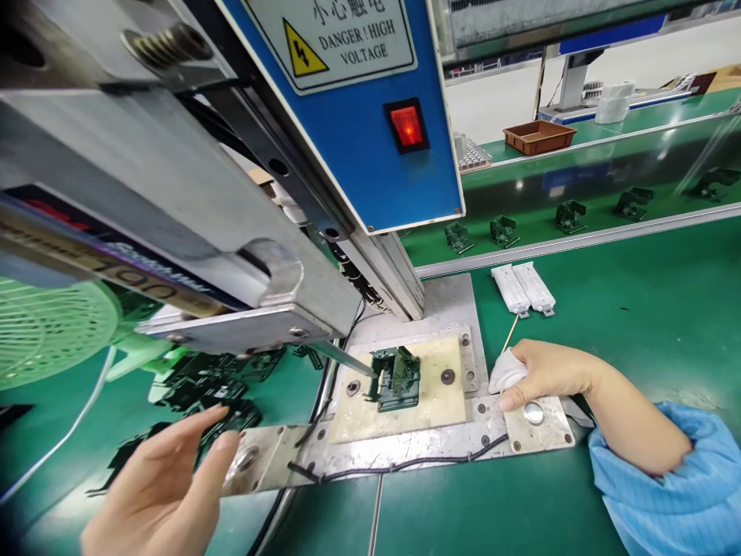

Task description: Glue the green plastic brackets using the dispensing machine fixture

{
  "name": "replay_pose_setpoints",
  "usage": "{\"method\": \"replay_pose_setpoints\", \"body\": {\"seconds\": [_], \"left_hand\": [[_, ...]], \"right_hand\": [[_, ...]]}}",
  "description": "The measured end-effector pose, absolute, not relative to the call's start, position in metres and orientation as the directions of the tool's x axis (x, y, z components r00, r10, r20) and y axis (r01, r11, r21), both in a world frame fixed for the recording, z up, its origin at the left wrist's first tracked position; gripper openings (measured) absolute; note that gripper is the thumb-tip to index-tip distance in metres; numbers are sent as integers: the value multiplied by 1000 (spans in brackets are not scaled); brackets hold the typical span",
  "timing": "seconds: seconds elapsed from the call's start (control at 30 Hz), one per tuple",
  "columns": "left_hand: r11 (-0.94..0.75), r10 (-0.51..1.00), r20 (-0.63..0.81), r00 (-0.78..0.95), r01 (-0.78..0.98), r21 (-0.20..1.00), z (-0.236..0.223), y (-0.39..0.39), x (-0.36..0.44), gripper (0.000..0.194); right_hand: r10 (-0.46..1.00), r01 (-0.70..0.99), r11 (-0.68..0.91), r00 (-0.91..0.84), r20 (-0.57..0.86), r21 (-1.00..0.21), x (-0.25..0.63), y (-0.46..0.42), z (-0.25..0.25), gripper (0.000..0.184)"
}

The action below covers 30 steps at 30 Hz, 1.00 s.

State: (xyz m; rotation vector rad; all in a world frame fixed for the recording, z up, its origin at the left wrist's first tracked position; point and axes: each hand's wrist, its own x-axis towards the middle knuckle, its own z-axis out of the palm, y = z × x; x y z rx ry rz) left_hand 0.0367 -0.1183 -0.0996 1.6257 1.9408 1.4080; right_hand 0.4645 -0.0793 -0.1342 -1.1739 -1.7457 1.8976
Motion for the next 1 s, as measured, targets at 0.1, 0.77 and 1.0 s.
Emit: {"method": "replay_pose_setpoints", "body": {"seconds": [0.1, 0.77, 1.0], "left_hand": [[-114, 970, 214, -119, 553, 826, -74, -107, 60, 54], [437, 687, -575, 444, 379, 816, -58, -63, 121, 67], [430, 733, -520, 439, 295, 853, -62, -109, 96, 65]], "right_hand": [[697, 289, -229, -618, -364, -929, 465, -80, -133, 52], [668, 269, -267, -640, -379, -925, 465, -80, -131, 52], [661, 337, -275, -614, -432, -900, 471, -83, -129, 45]]}}
